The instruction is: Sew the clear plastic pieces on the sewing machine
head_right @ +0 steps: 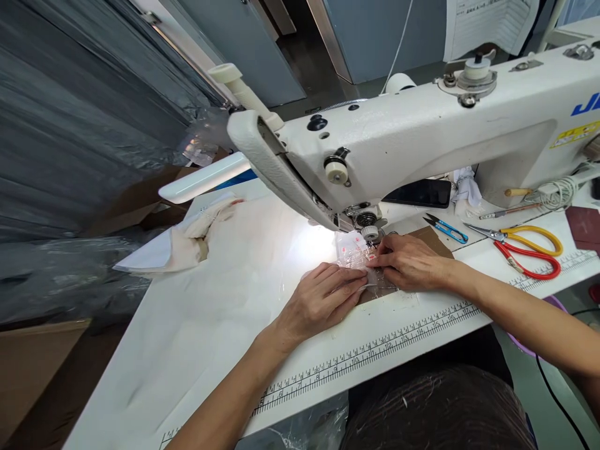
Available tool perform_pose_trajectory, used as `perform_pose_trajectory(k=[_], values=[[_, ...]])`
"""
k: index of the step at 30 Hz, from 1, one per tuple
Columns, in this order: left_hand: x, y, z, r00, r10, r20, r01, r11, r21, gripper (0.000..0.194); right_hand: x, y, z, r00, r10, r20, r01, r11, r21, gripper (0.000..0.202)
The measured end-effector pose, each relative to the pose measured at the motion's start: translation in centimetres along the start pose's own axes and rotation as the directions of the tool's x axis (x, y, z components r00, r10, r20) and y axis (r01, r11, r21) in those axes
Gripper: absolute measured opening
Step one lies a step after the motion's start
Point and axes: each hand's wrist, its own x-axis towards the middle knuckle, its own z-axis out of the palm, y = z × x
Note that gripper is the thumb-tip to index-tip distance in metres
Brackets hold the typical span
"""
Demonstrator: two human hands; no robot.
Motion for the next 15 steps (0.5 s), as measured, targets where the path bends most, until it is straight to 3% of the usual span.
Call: perform_pose_trajectory(k=[6,11,15], values=[[-0.3,0.1,-0.1,0.999,-0.044,0.020,0.045,0.998,-0.054,0.004,-0.2,-0.1,0.4,1.000,0.013,-0.024,-0.014,0.998,-0.069,0.031],[-0.6,-0.1,-0.2,0.980,-0.196,0.026,0.197,0.975,-0.101,0.028,-0.3,-0.7,1.0,0.996,0.008,-0.093,-0.020,0.991,-0.130,0.028],[-0.2,-1.2,-0.4,0.921,-0.313,0.233,0.311,0.949,0.046,0.038,-0.1,-1.4,1.3,0.992,0.007,-0.129,-0.035,0.975,-0.219,0.023]])
